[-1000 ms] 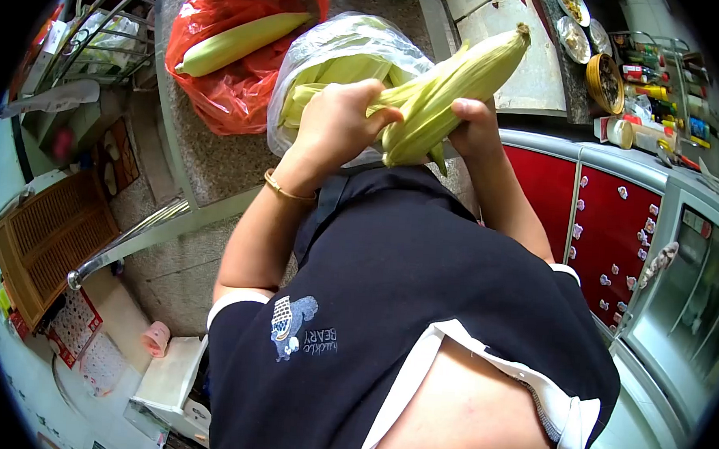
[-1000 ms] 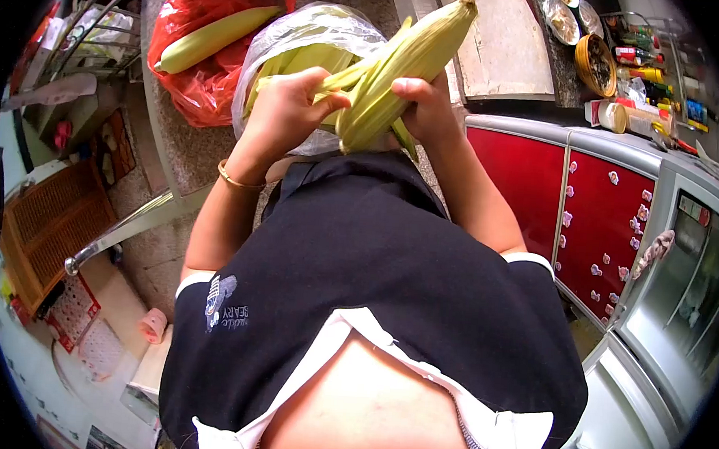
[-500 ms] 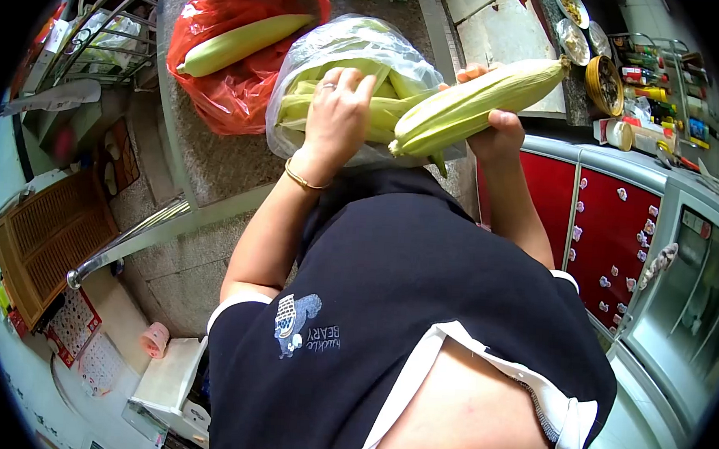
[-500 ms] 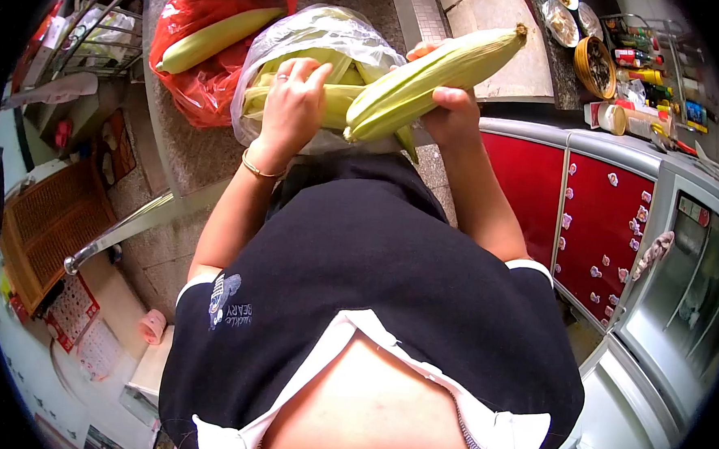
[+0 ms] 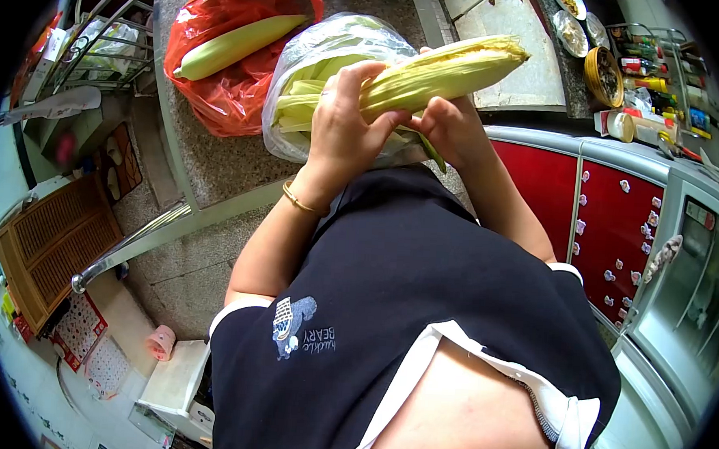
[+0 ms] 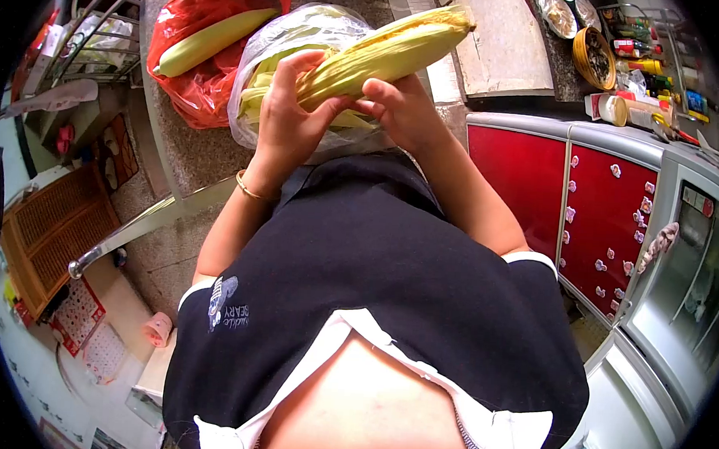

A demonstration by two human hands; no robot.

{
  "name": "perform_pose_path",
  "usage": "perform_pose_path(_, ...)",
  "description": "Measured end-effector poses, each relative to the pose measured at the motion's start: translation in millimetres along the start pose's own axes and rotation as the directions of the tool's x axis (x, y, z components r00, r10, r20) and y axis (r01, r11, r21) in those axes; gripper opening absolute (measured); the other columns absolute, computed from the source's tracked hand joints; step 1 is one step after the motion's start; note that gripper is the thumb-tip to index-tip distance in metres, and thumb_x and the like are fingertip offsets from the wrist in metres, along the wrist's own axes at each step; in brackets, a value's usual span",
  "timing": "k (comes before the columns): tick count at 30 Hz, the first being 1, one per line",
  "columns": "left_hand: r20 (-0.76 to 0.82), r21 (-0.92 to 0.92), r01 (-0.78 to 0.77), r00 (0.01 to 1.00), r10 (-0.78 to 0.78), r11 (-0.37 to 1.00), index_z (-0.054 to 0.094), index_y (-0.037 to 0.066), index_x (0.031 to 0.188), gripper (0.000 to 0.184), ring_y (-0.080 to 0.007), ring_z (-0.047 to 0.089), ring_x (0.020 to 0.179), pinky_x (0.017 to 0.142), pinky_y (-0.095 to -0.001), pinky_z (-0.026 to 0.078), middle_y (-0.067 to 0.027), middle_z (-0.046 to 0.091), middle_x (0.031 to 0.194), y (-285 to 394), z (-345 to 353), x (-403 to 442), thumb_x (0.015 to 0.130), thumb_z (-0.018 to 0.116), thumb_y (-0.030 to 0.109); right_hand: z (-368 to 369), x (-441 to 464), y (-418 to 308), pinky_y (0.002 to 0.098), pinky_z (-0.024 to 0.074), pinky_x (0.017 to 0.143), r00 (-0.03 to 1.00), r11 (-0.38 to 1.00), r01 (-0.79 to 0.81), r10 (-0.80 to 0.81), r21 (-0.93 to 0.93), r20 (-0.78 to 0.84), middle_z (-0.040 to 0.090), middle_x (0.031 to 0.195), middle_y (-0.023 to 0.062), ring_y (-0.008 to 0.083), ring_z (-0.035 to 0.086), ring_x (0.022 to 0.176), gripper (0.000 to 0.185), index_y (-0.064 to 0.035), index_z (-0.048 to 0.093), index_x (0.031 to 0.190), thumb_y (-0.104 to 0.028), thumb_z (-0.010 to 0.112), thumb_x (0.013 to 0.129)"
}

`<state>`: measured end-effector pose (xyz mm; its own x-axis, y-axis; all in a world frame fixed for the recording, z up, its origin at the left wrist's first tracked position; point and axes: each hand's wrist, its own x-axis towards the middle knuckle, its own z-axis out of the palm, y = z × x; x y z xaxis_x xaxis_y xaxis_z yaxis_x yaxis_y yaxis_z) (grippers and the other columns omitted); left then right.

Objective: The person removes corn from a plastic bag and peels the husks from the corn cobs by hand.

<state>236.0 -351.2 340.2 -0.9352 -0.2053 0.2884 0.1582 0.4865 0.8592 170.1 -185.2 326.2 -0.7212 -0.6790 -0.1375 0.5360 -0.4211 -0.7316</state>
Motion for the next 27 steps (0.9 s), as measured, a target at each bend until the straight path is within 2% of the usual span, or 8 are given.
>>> perform_pose_path(2, -0.031, 0.003, 0.023, 0.999, -0.023, 1.000, 0.052, 0.003, 0.112, 0.048, -0.0282, 0.060, 0.097, 0.082, -0.0359, 0.050, -0.0146, 0.059, 0.105, 5.5, -0.9, -3.4, 0.072, 0.077, 0.009, 3.0, 0.7, 3.1, 0.0446, 0.0493, 0.092, 0.997, 1.000, -0.001, 0.002, 0.015, -0.082, 0.054, 0.121, 0.0098, 0.0244, 0.054, 0.114, 0.047, -0.0052, 0.044, 0.127, -0.013, 0.064, 0.086)
perform_pose_path(4, -0.059, 0.003, 0.050, 0.997, -0.050, 0.999, 0.054, 0.005, 0.107, 0.043, -0.0276, 0.060, 0.097, 0.082, -0.0364, 0.049, -0.0139, 0.059, 0.104, 7.8, -3.3, -5.0, 0.071, 0.077, 0.010, 3.1, -0.3, 5.6, 0.0443, 0.0490, 0.092, 0.996, 0.999, -0.008, 0.010, 0.031, -0.083, 0.055, 0.121, 0.0098, 0.0244, 0.054, 0.114, 0.045, -0.0056, 0.045, 0.127, -0.013, 0.064, 0.086)
perform_pose_path(6, -0.141, 0.201, -0.211, 0.960, 0.241, 0.957, 0.059, 0.010, 0.095, 0.031, -0.0266, 0.055, 0.091, 0.081, -0.0392, 0.042, -0.0085, 0.059, 0.093, 8.4, -4.1, -2.1, 0.069, 0.075, 0.014, 3.3, -0.2, 5.6, 0.0441, 0.0488, 0.093, 0.996, 0.999, -0.007, 0.010, 0.038, -0.086, 0.055, 0.121, 0.0098, 0.0244, 0.054, 0.114, 0.044, -0.0060, 0.046, 0.126, -0.013, 0.064, 0.087)
perform_pose_path(7, -0.142, 0.201, -0.211, 0.960, 0.241, 0.957, 0.059, 0.010, 0.095, 0.031, -0.0266, 0.055, 0.091, 0.081, -0.0392, 0.042, -0.0085, 0.059, 0.093, 9.4, -4.4, -2.0, 0.069, 0.075, 0.014, 5.5, -0.3, 7.0, 0.0440, 0.0490, 0.093, 0.998, 0.998, -0.002, 0.006, 0.060, -0.062, 0.055, 0.121, 0.0099, 0.0242, 0.054, 0.114, 0.044, -0.0064, 0.046, 0.126, -0.013, 0.064, 0.087)
perform_pose_path(10, -0.067, 0.289, -0.155, 0.981, 0.181, 0.945, 0.060, 0.013, 0.082, 0.012, -0.0257, 0.053, 0.084, 0.076, -0.0375, 0.038, -0.0029, 0.058, 0.083, 14.4, -6.6, -2.8, 0.075, 0.070, 0.017, 10.7, -0.1, 9.8, 0.0438, 0.0492, 0.092, 0.999, 0.997, -0.019, 0.022, 0.077, -0.040, 0.055, 0.122, 0.0100, 0.0237, 0.054, 0.113, 0.044, -0.0065, 0.045, 0.127, -0.012, 0.064, 0.087)
perform_pose_path(16, 0.104, 0.208, -0.013, 0.995, -0.009, 0.978, 0.057, 0.005, 0.080, 0.013, -0.0273, 0.054, 0.079, 0.072, -0.0375, 0.042, -0.0093, 0.057, 0.077, 13.1, -12.0, -0.8, 0.078, 0.069, 0.012, 7.6, -5.6, 13.6, 0.0403, 0.0501, 0.091, 0.995, 0.998, -0.067, 0.067, 0.008, -0.076, 0.057, 0.119, 0.0089, 0.0217, 0.057, 0.108, 0.044, -0.0048, 0.047, 0.125, -0.007, 0.064, 0.085)
perform_pose_path(23, 0.111, 0.136, -0.003, 0.994, -0.013, 0.991, 0.055, 0.003, 0.081, 0.015, -0.0290, 0.053, 0.079, 0.073, -0.0373, 0.041, -0.0115, 0.056, 0.078, 6.1, -14.7, -0.6, 0.079, 0.067, 0.011, 16.2, -4.8, 4.8, 0.0363, 0.0512, 0.086, 0.975, 0.984, -0.156, 0.140, -0.084, -0.171, 0.059, 0.115, 0.0066, 0.0188, 0.059, 0.104, 0.044, -0.0028, 0.050, 0.121, 0.000, 0.066, 0.080)
perform_pose_path(27, 0.135, 0.188, -0.019, 0.991, -0.006, 0.982, 0.054, 0.003, 0.082, 0.014, -0.0299, 0.051, 0.080, 0.074, -0.0382, 0.040, -0.0119, 0.055, 0.080, 3.2, -19.6, 0.8, 0.080, 0.066, 0.010, 10.2, -2.4, 10.1, 0.0328, 0.0503, 0.085, 0.987, 0.974, -0.104, 0.076, -0.202, -0.144, 0.061, 0.112, 0.0054, 0.0164, 0.059, 0.102, 0.044, -0.0030, 0.053, 0.118, 0.001, 0.069, 0.078)
